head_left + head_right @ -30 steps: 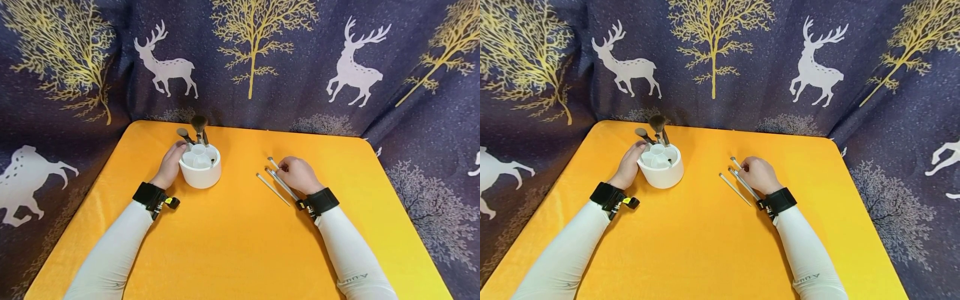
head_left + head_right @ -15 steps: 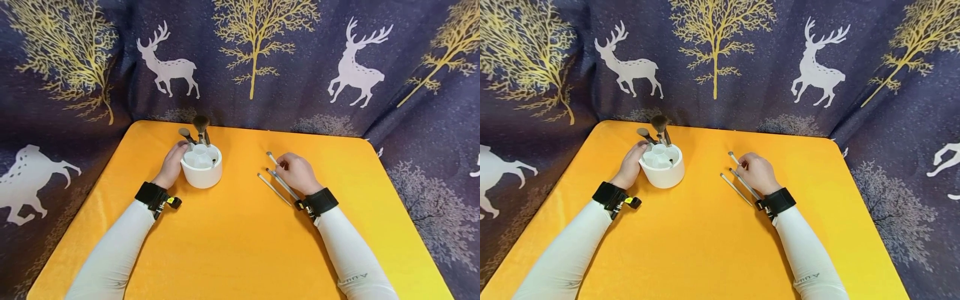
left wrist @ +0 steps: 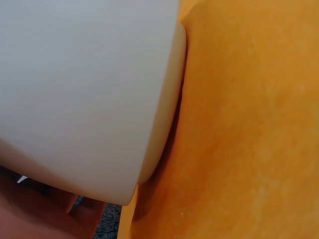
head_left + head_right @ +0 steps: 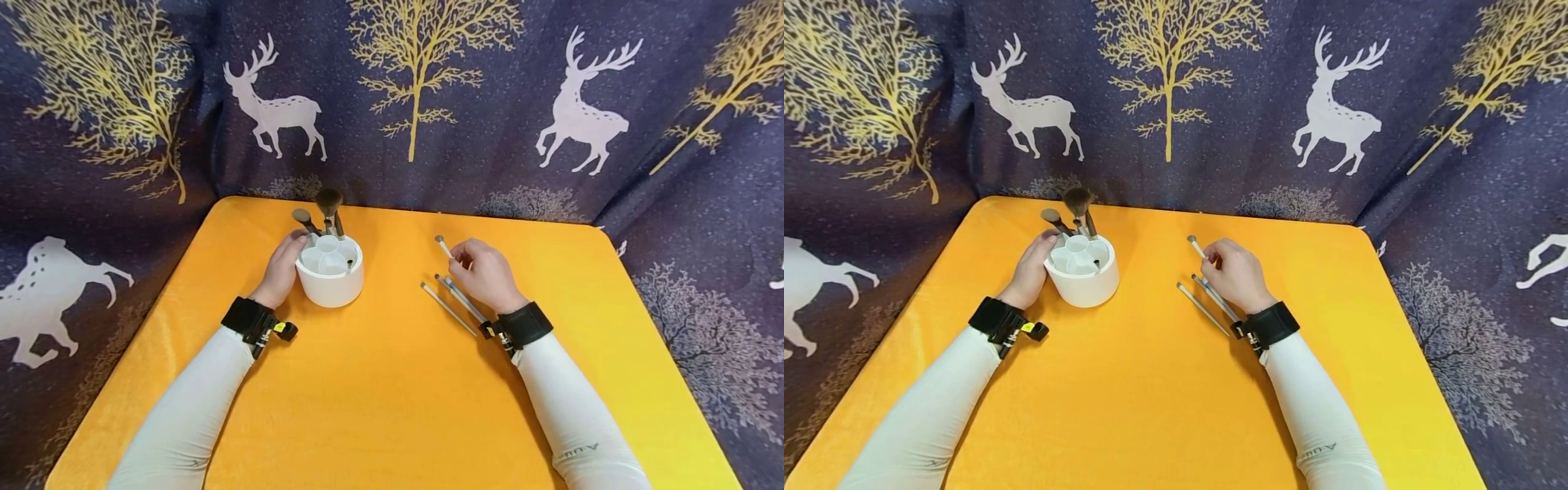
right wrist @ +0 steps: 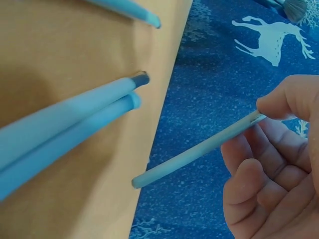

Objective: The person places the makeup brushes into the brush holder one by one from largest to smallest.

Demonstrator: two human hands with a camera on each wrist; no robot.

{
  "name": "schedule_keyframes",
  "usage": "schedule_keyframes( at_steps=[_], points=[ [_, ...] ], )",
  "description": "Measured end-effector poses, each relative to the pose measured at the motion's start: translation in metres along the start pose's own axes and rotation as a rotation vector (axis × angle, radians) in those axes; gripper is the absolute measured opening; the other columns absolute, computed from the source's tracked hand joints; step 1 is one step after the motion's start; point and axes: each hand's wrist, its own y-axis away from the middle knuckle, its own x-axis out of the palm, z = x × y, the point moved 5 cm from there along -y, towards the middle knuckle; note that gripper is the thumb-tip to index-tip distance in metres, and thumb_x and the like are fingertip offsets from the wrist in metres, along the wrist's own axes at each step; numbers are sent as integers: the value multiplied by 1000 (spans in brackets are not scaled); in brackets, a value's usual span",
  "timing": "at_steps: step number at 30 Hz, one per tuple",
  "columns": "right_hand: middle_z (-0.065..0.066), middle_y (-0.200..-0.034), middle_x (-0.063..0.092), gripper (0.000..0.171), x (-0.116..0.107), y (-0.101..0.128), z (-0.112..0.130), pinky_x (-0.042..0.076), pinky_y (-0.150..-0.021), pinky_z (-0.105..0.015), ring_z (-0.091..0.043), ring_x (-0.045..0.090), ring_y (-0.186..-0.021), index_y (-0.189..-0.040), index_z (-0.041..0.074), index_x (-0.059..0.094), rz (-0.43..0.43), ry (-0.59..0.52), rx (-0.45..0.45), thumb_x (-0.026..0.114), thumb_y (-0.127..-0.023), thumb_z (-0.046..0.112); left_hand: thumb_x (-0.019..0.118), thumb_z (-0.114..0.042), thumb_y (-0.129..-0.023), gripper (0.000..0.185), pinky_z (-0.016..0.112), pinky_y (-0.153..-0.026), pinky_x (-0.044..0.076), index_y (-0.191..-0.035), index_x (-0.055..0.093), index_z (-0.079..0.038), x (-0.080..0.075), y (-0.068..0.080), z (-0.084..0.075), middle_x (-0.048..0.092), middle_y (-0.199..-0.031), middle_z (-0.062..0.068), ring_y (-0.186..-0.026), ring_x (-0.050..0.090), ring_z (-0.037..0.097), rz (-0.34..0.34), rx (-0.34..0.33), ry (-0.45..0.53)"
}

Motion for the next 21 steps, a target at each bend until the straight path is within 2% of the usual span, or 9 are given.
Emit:
schedule_keyframes(
  at_steps=[7, 16, 21],
  points=[
    [-4, -94, 68, 9, -5, -9, 8, 45, -68, -39, -21, 60, -80, -110, 9, 76, -36, -16, -16, 73, -103, 14, 30, -40, -120, 54, 52, -132, 20, -151, 41, 3, 1, -2, -1, 42, -158, 24, -148, 37, 35, -4, -3, 4],
    [-7, -96, 70, 8, -8, -12, 20, 45, -66, -38, -30, 67, -84, -110, 7, 74, -75, -60, -36, 74, -102, 10, 31, -37, -121, 47, 46, -127, 26, -146, 43, 2, 0, -1, 2, 45, -150, 22, -142, 41, 32, -6, 0, 22],
    [-6, -96, 70, 7, -10, -14, 25, 44, -65, -37, -25, 65, -82, -108, 8, 73, -103, -78, -56, 73, -102, 9, 30, -37, -121, 46, 49, -126, 26, -143, 44, 2, 1, 0, 1, 45, -148, 24, -140, 41, 34, -3, 12, 5]
  ],
)
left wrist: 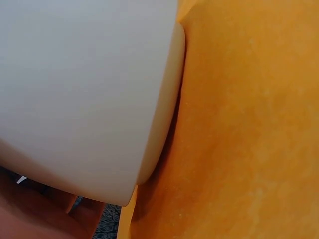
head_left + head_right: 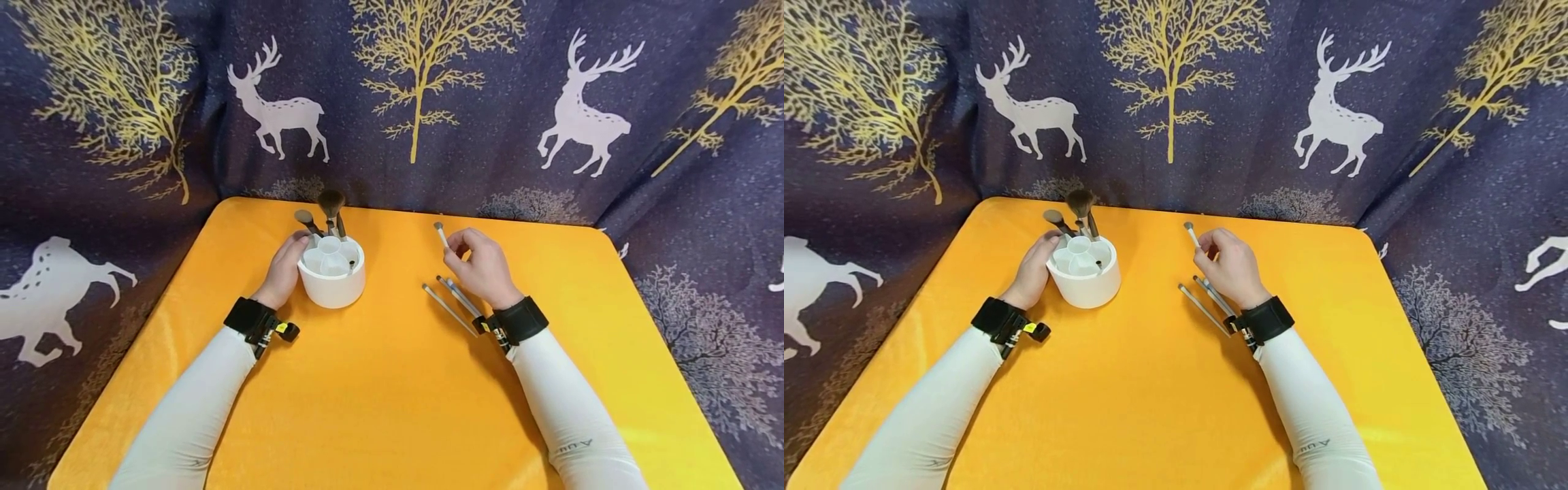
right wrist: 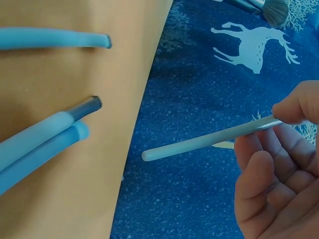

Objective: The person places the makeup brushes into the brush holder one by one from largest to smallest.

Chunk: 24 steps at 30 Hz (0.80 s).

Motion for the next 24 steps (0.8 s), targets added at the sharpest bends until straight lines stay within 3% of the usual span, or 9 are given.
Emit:
schedule_keyframes(
  at_steps=[24],
  points=[
    [-5, -98, 72, 6, 13, -28, 41, 46, -60, -31, -20, 65, -81, -106, 8, 72, -47, -103, -103, 75, -101, 11, 29, -37, -120, 55, 53, -133, 20, -154, 39, 4, -1, -1, 3, 41, -162, 26, -149, 37, 37, -4, -23, 10]
  ],
)
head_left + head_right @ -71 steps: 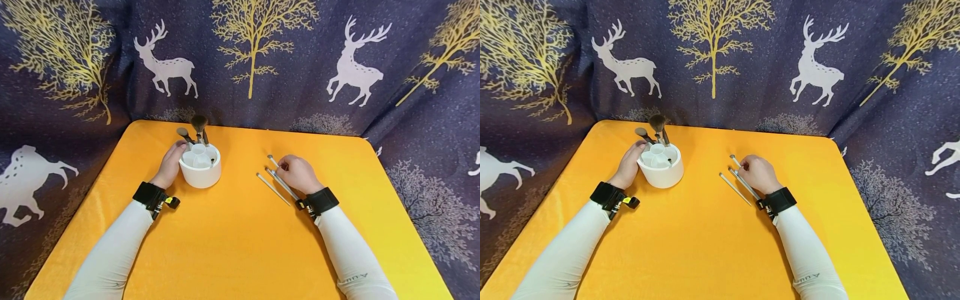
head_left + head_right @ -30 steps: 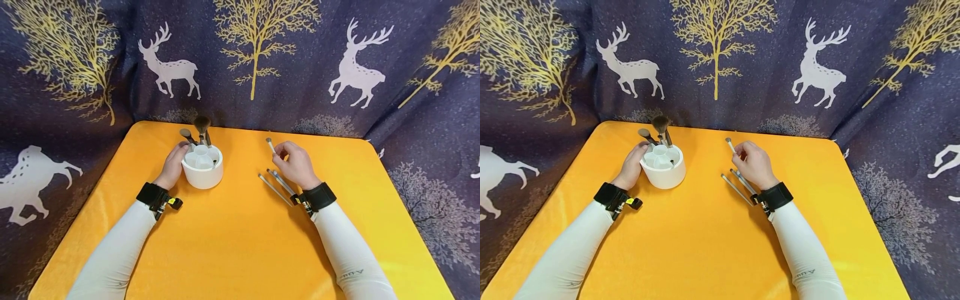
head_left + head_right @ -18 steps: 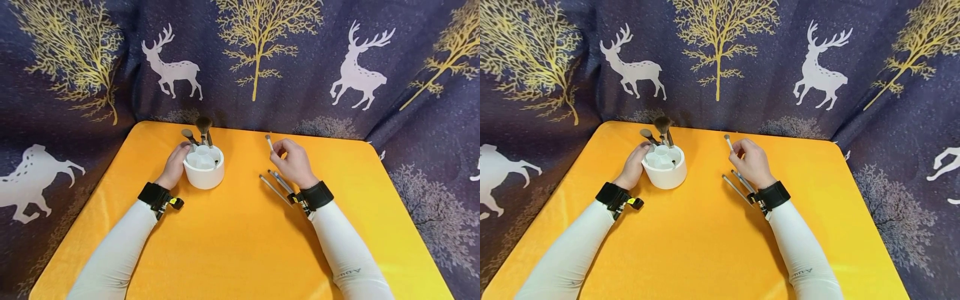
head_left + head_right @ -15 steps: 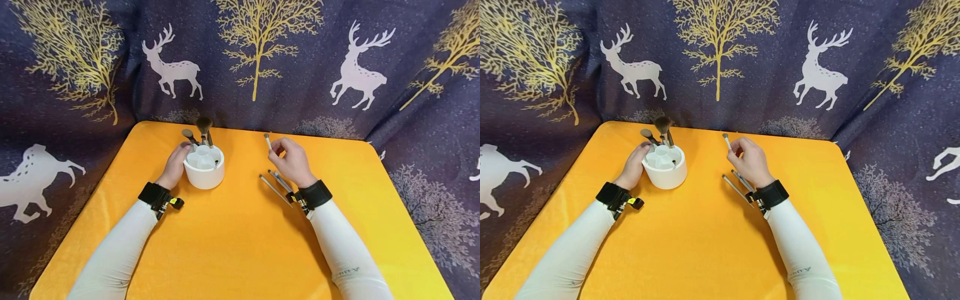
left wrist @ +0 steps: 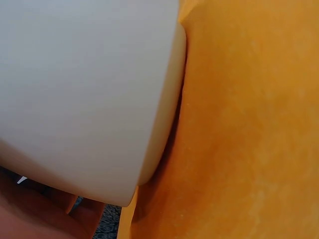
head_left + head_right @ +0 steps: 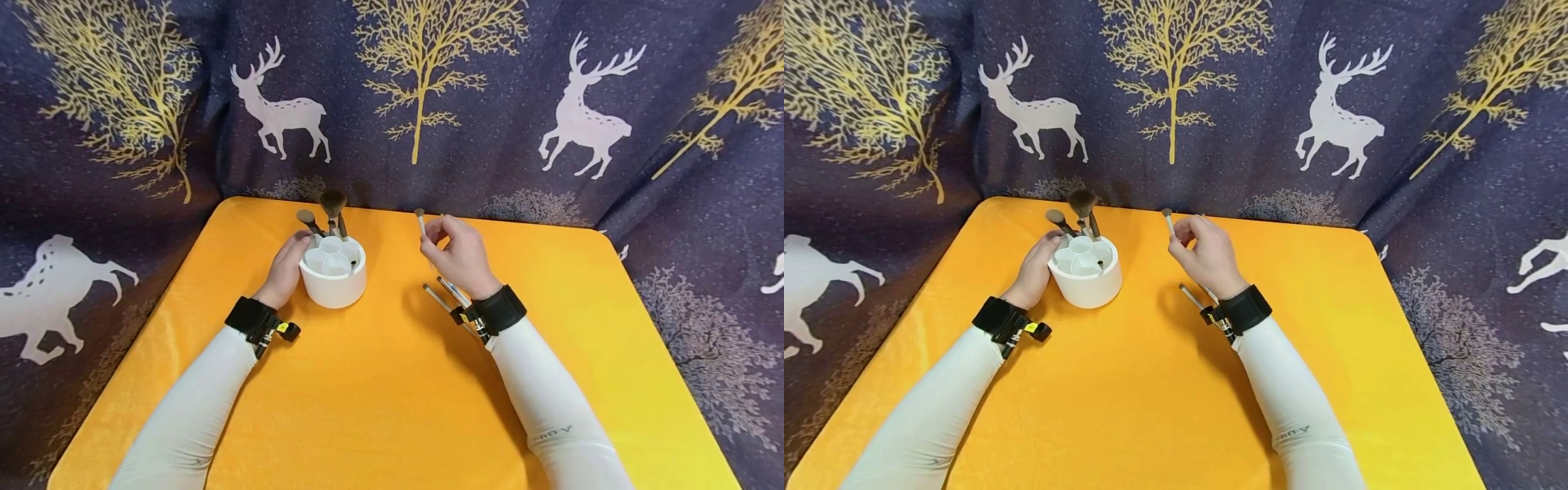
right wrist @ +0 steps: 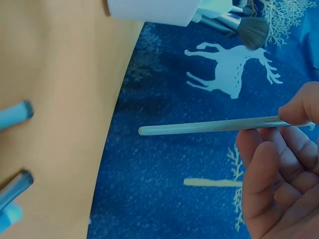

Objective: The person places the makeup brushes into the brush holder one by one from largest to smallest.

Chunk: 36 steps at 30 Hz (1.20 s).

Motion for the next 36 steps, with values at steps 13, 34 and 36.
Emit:
schedule_keyframes(
  at_steps=[13, 34, 36],
  points=[
    [-4, -97, 72, 7, 18, -15, 23, 50, -63, -27, -22, 67, -84, -108, 7, 74, -24, -87, -22, 78, -102, 8, 30, -37, -120, 53, 53, -132, 21, -151, 41, 4, 0, 0, -2, 42, -159, 27, -148, 37, 38, 0, 20, -15],
    [-7, -97, 75, 9, 39, -31, 47, 54, -62, -29, -20, 69, -85, -107, 4, 73, -56, -130, -177, 79, -100, 4, 29, -37, -120, 57, 54, -132, 20, -155, 40, 6, -1, 1, -3, 41, -160, 27, -149, 36, 38, 2, 14, -31],
    [-7, -98, 75, 9, 41, -32, 48, 54, -62, -29, -19, 70, -87, -108, 4, 74, -54, -134, -183, 79, -101, 4, 30, -36, -120, 56, 54, -132, 20, -154, 39, 7, -1, 1, -2, 41, -160, 27, -149, 36, 38, 0, 14, -23]
  ],
)
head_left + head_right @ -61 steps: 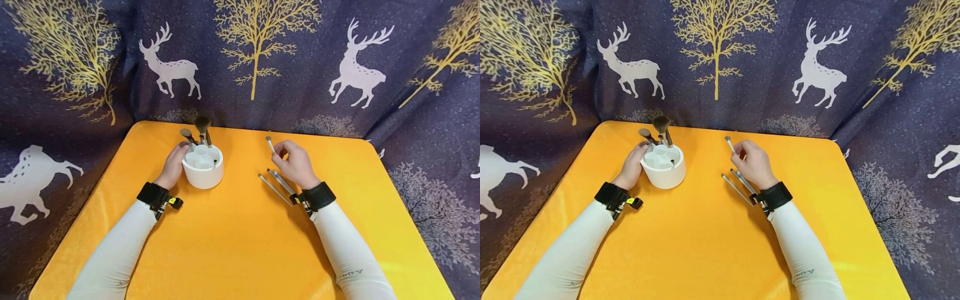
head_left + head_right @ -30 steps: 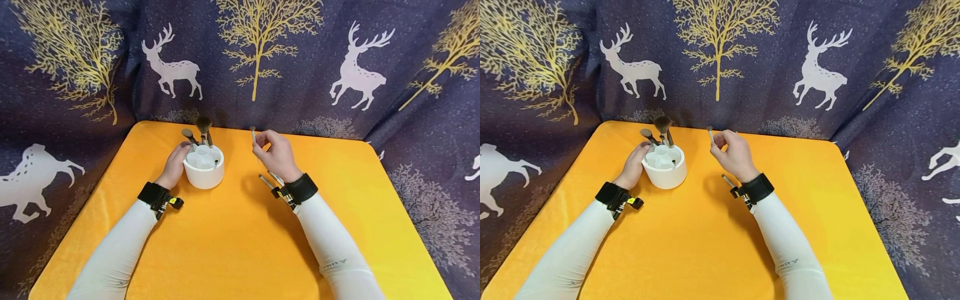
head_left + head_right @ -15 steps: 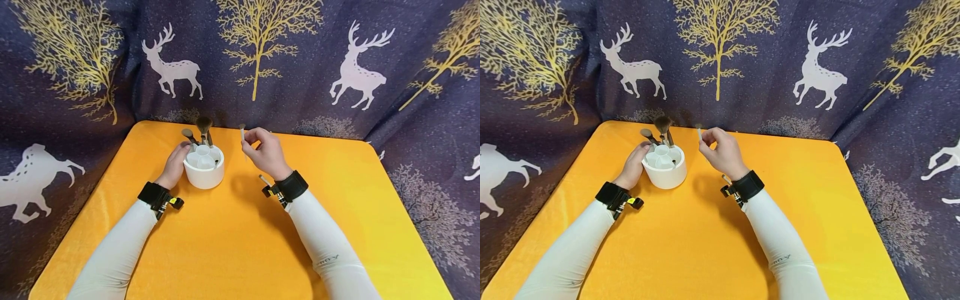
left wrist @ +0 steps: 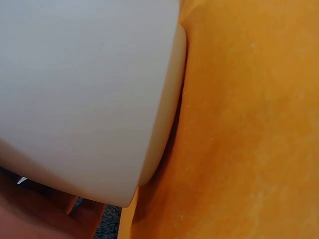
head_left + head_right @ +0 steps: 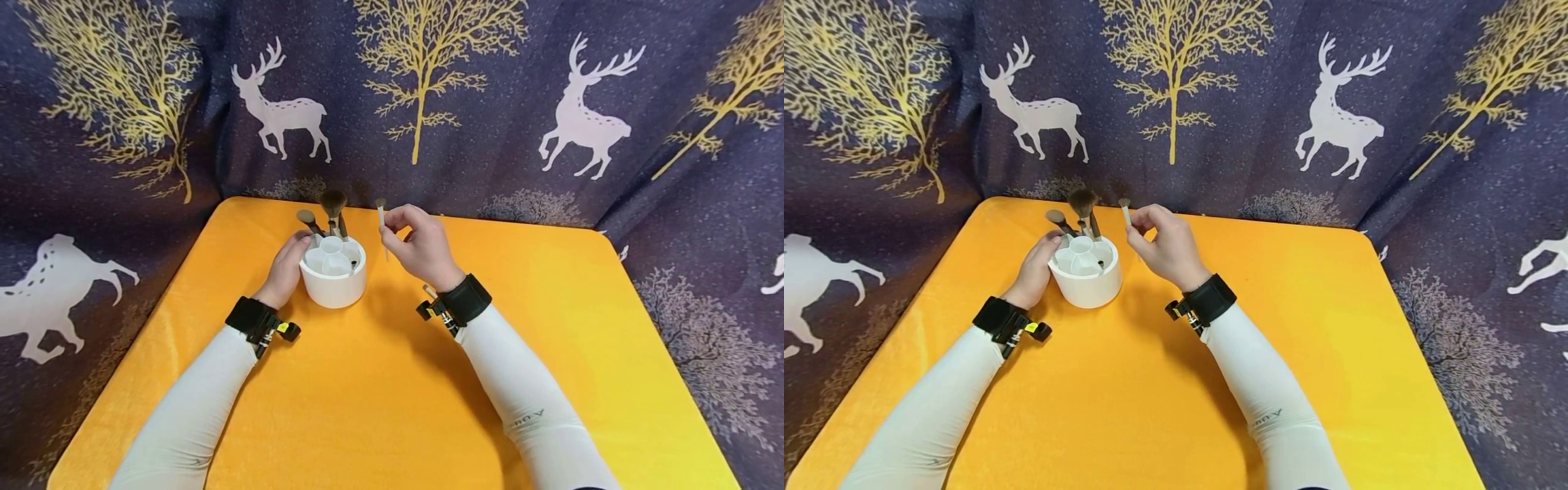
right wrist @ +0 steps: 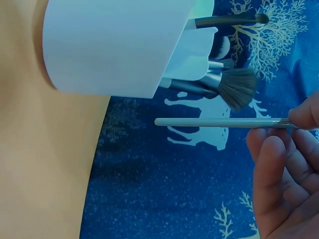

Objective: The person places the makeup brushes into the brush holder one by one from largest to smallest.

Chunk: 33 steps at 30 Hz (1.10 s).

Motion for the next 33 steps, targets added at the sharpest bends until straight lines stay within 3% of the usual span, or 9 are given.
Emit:
schedule_keyframes(
  at_steps=[9, 23, 33],
  points=[
    [-10, -100, 73, 11, 9, -7, 8, 55, -64, -30, -27, 68, -86, -111, 3, 72, -8, -23, -6, 78, -102, 3, 29, -36, -120, 53, 53, -131, 21, -150, 41, 6, 1, -1, 0, 42, -157, 27, -147, 38, 38, 0, 3, 6],
    [-11, -104, 74, 11, 24, -16, 15, 54, -67, -30, -22, 67, -90, -112, 2, 72, 19, -71, 18, 77, -104, 7, 27, -39, -120, 56, 54, -131, 22, -152, 40, 5, 0, 1, 0, 43, -158, 26, -147, 38, 37, 0, -7, -22],
    [-10, -106, 75, 11, 33, -16, 17, 55, -70, -30, -25, 69, -93, -115, 3, 73, 73, -81, 52, 76, -105, 9, 28, -40, -119, 59, 55, -133, 19, -156, 40, 6, -1, 0, 1, 42, -162, 27, -150, 36, 39, -1, -5, -27]
  ],
)
